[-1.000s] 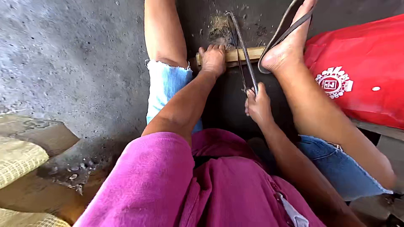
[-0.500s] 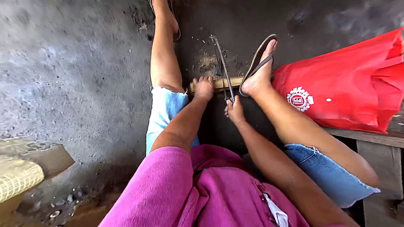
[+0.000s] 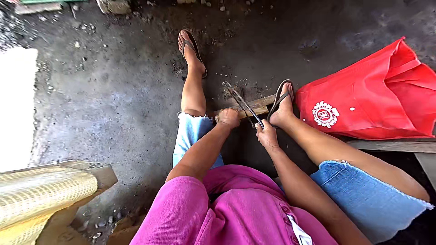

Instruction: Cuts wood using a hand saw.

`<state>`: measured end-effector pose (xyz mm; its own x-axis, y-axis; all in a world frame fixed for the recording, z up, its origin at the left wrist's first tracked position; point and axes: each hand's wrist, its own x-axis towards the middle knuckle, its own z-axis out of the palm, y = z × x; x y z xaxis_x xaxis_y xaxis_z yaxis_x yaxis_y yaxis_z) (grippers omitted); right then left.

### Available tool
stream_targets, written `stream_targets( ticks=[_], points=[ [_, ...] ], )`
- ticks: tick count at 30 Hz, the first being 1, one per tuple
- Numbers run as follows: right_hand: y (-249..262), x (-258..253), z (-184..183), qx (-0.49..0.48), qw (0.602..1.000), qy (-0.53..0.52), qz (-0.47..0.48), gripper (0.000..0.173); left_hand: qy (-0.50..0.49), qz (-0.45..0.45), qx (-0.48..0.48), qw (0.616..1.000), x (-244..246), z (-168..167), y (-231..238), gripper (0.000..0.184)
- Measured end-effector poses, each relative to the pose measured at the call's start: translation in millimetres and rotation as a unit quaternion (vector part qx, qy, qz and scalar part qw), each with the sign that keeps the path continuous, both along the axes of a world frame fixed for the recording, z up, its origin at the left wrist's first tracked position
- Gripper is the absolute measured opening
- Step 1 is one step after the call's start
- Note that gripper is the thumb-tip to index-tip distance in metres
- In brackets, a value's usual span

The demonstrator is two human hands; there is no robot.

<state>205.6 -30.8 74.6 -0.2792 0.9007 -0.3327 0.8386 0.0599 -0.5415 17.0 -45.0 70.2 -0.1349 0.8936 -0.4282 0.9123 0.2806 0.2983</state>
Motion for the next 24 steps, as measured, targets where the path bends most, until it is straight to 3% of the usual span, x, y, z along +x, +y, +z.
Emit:
stream_targets(
  ticks=[3, 7, 10, 18, 24],
  points=[
    [1.3, 3.8, 8.2, 0.004, 1.0, 0.026, 0.001, 0.029, -0.003, 0.015, -0.003, 1.0, -2.6, 7.4, -0.5, 0.044],
    [17.8, 12.0, 37.1, -0.061, 0.993, 0.101, 0.016, 0.03, -0.056, 0.029, 0.035, 0.997, -14.8, 17.3, 0.6, 0.049],
    [17.8, 7.5, 45.9, -0.003, 0.99, 0.14, 0.018, 0.028, -0.063, 0.047, 0.042, 0.996, -22.3, 39.7, 5.8, 0.053],
    [12.5, -0.6, 53.6, 0.076, 0.98, 0.183, 0.032, 0.025, 0.057, 0.069, 0.004, 0.996, -13.1, 71.8, 0.8, 0.066],
    [14.7, -5.1, 56.6, -0.002, 0.985, 0.167, 0.032, 0.027, 0.131, 0.027, -0.08, 0.988, -15.6, 75.8, 8.3, 0.057]
  ],
)
